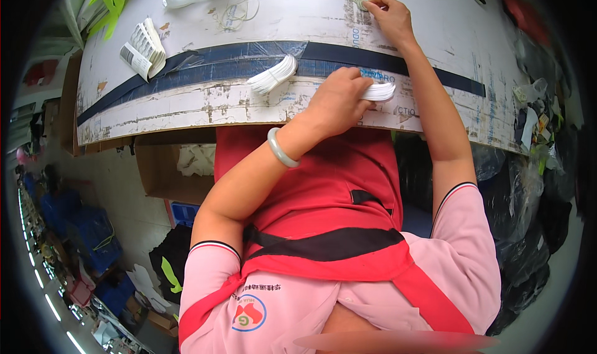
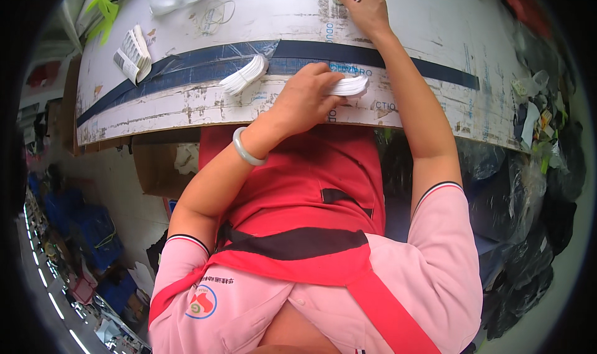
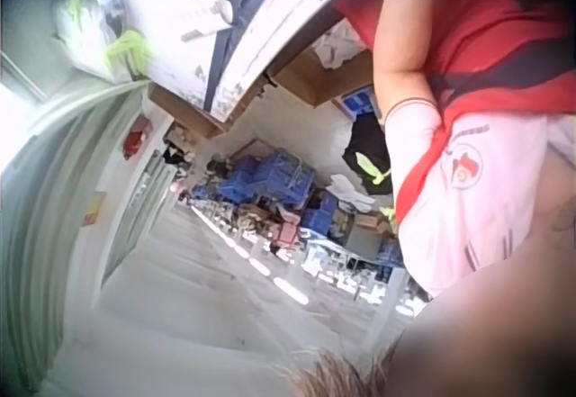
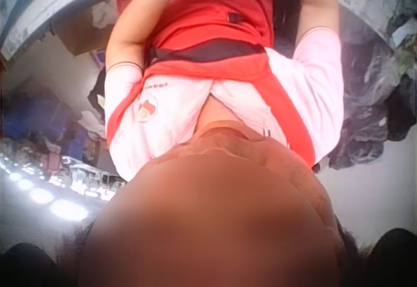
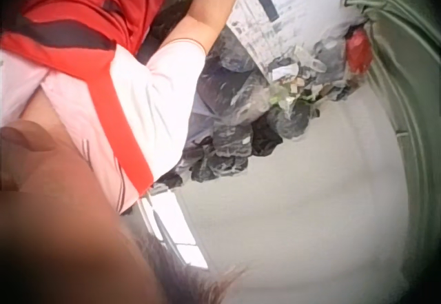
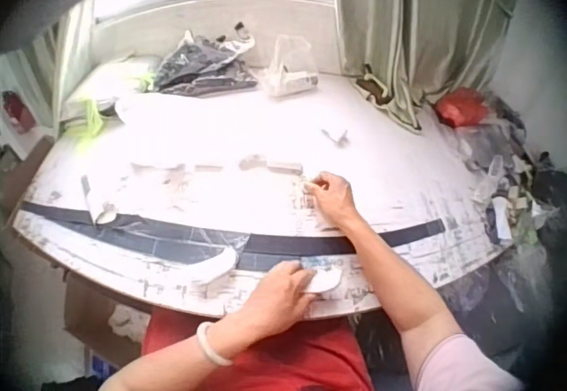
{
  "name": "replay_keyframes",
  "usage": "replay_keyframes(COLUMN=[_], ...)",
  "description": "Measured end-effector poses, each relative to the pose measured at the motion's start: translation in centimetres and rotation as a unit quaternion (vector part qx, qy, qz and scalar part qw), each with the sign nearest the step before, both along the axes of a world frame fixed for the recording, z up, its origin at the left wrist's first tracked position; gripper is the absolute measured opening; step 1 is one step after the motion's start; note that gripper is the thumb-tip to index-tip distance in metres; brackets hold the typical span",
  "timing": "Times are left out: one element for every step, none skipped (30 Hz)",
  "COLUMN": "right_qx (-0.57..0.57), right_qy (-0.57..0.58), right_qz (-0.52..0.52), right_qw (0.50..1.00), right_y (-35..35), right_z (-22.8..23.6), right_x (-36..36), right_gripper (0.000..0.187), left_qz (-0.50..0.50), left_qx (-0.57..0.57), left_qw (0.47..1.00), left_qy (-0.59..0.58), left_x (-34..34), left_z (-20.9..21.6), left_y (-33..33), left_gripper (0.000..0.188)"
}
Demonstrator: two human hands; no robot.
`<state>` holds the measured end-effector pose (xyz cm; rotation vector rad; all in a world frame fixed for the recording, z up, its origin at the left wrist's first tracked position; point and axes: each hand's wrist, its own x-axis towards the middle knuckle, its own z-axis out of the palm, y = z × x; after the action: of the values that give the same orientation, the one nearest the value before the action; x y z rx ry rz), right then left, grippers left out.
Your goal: The recorder is sorting and counting clothing or product labels at a manufacturing workstation.
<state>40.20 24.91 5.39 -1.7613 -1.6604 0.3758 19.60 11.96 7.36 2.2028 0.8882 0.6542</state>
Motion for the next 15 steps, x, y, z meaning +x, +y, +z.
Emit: replay_keyframes(right_qx=[-0.031, -0.062, -0.072, -0.081, -0.08, -0.079, -0.11, -0.141, -0.139, -0.151, -0.164, -0.162, -0.161, -0.161, -0.156], right_qy=[0.02, 0.039, 0.078, 0.117, 0.174, 0.232, 0.248, 0.263, 0.267, 0.305, 0.343, 0.346, 0.366, 0.384, 0.402], right_qz=[0.02, 0.039, 0.066, 0.094, 0.133, 0.175, 0.152, 0.124, 0.127, 0.123, 0.119, 0.118, 0.124, 0.129, 0.125], right_qw=[0.999, 0.997, 0.992, 0.985, 0.972, 0.954, 0.95, 0.946, 0.945, 0.932, 0.917, 0.917, 0.908, 0.9, 0.893], right_y=[-0.7, -1.8, -3.3, -5.0, -7.0, -9.1, -11.0, -12.5, -13.5, -14.3, -14.9, -15.2, -15.6, -15.9, -16.2], right_z=[0.8, 1.4, 2.0, 2.4, 2.3, 2.3, 3.1, 3.9, 3.9, 3.5, 3.1, 3.0, 2.9, 2.7, 2.2], right_x=[-0.4, -0.9, -1.2, -1.7, -2.1, -2.7, -4.5, -5.7, -5.9, -6.1, -6.3, -6.5, -6.7, -6.8, -6.9], right_gripper=[0.023, 0.025, 0.024, 0.023, 0.023, 0.022, 0.021, 0.02, 0.02, 0.02, 0.021, 0.021, 0.022, 0.023, 0.022], left_qz=[0.006, 0.027, 0.045, 0.047, 0.071, 0.096, 0.092, 0.097, 0.076, 0.055, 0.062, 0.061, 0.066, 0.07, 0.068], left_qx=[0.001, -0.072, -0.141, -0.136, -0.221, -0.303, -0.329, -0.324, -0.365, -0.405, -0.387, -0.386, -0.373, -0.359, -0.36], left_qw=[1.0, 0.994, 0.976, 0.977, 0.94, 0.888, 0.867, 0.869, 0.855, 0.839, 0.851, 0.853, 0.864, 0.874, 0.875], left_qy=[0.002, -0.079, -0.16, -0.157, -0.248, -0.334, -0.363, -0.361, -0.361, -0.36, -0.351, -0.347, -0.333, -0.32, -0.317], left_x=[-0.7, -1.5, -2.0, -2.2, -2.3, -2.5, -3.2, -3.5, -3.7, -3.8, -3.9, -4.1, -4.4, -4.8, -5.1], left_z=[0.2, 0.4, 0.7, 1.0, 1.3, 1.4, 1.0, 1.1, 1.2, 1.3, 1.0, 0.9, 0.8, 0.7, 1.2], left_y=[0.1, 0.1, 0.1, 0.1, 0.1, 0.1, 0.2, 0.2, 0.0, -0.2, -0.4, -0.5, -0.6, -0.8, -0.9], left_gripper=[0.035, 0.036, 0.037, 0.037, 0.036, 0.036, 0.035, 0.035, 0.034, 0.033, 0.032, 0.032, 0.033, 0.033, 0.033])
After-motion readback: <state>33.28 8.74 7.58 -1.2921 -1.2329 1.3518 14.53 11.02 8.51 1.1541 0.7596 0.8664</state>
